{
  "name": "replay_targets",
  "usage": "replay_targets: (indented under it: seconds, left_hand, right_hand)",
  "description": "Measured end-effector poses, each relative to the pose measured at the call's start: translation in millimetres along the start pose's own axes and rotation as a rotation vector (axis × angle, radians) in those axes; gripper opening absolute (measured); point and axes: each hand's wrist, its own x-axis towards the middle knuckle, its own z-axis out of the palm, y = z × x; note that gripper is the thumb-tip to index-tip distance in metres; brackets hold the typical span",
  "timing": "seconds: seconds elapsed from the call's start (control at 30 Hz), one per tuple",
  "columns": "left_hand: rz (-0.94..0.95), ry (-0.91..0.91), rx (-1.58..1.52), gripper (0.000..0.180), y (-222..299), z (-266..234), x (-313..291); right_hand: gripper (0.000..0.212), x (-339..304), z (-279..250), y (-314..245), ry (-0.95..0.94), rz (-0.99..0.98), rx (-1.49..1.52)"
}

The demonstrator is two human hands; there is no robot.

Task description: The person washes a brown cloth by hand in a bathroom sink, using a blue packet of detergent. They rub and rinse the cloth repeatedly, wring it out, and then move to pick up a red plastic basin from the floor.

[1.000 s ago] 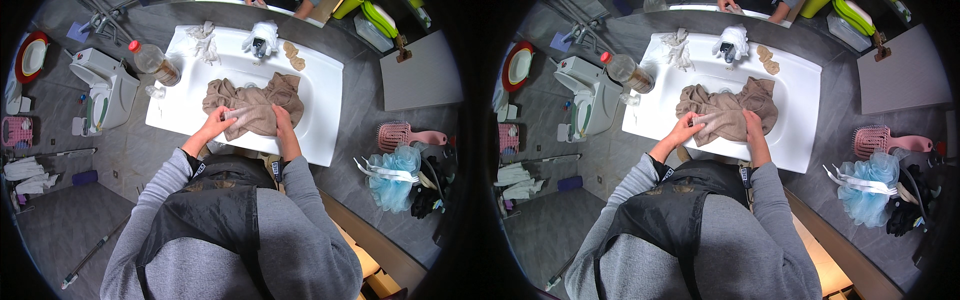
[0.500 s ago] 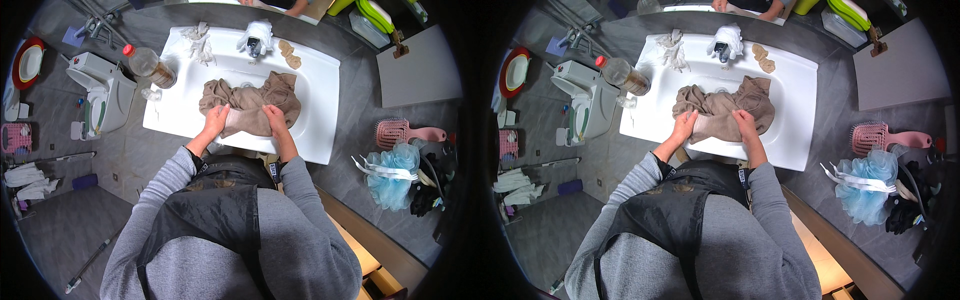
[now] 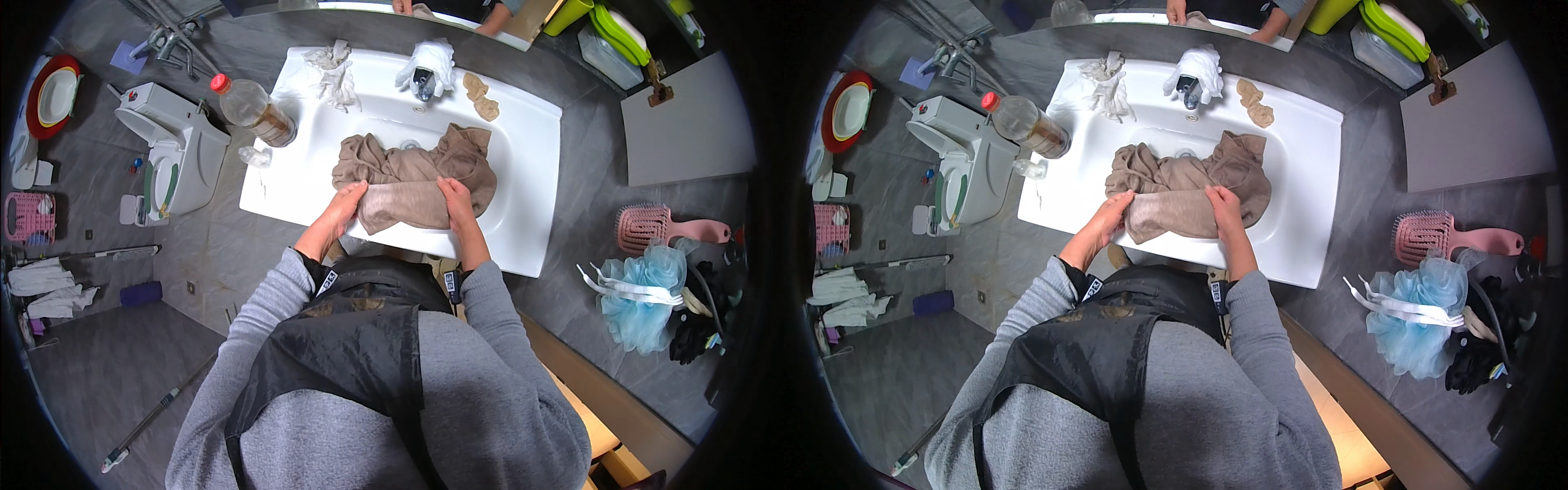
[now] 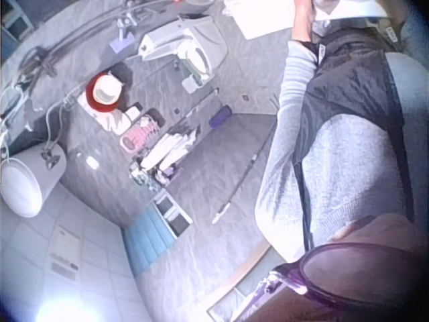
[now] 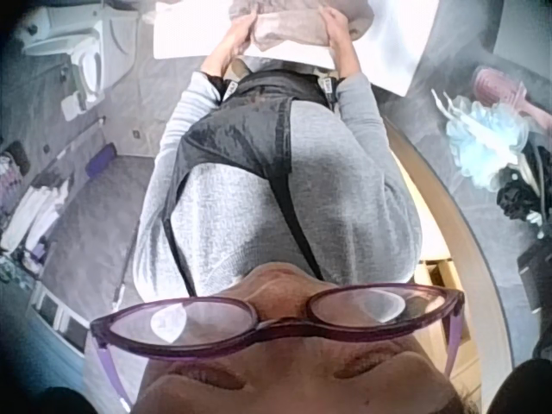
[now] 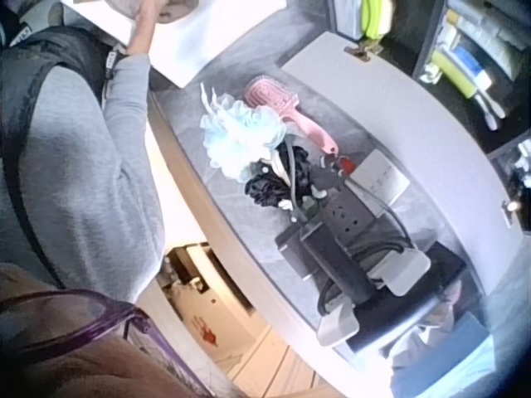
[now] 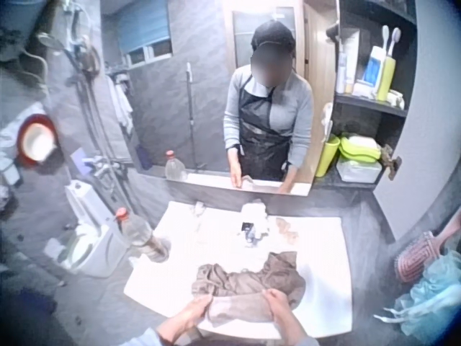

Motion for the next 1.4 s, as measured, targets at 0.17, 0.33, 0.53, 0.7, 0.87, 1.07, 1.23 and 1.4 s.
replay_targets:
  seconds: [0.17, 0.33, 0.53, 0.7, 0.87, 1.07, 1.23, 1.4]
  left_hand:
    - [-0.027, -0.006, -0.023, 0.029, -10.1, -9.1, 8.2]
    - [-0.034, 0.01, 0.003, 0.028, -11.3, -10.2, 4.5]
    - [-0.054, 0.029, 0.009, 0.03, -6.2, -7.0, -1.6]
    - [-0.066, 0.01, -0.023, 0.03, -7.2, -10.1, -0.6]
    - [-0.05, -0.007, -0.02, 0.03, -11.5, -13.8, 1.6]
    - [-0.002, -0.006, 0.079, 0.03, -27.1, -19.2, 9.2]
    - [0.238, -0.048, 0.255, 0.041, -22.6, -32.4, -7.5]
    - [0.267, 0.09, 0.013, 0.039, -6.9, -76.5, -61.4]
  right_hand:
    - [0.019, 1.3, -0.9, -0.2, 0.002, 0.034, 0.017]
    - [0.018, 2.4, -1.1, 1.7, 0.016, 0.037, 0.019]
    - [0.017, 4.2, -3.5, 6.5, -0.001, 0.024, 0.059]
    - [0.017, 2.3, 0.1, 1.9, 0.014, 0.027, 0.045]
    - [0.019, 1.8, 3.2, 0.4, 0.038, 0.04, 0.039]
    - [0.017, 0.8, -2.6, 3.8, 0.09, -0.018, -0.022]
    - [0.015, -4.6, -6.5, -0.6, -0.002, -0.001, 0.178]
    - [0.025, 19.0, -26.7, 17.7, 0.106, -0.19, -0.287]
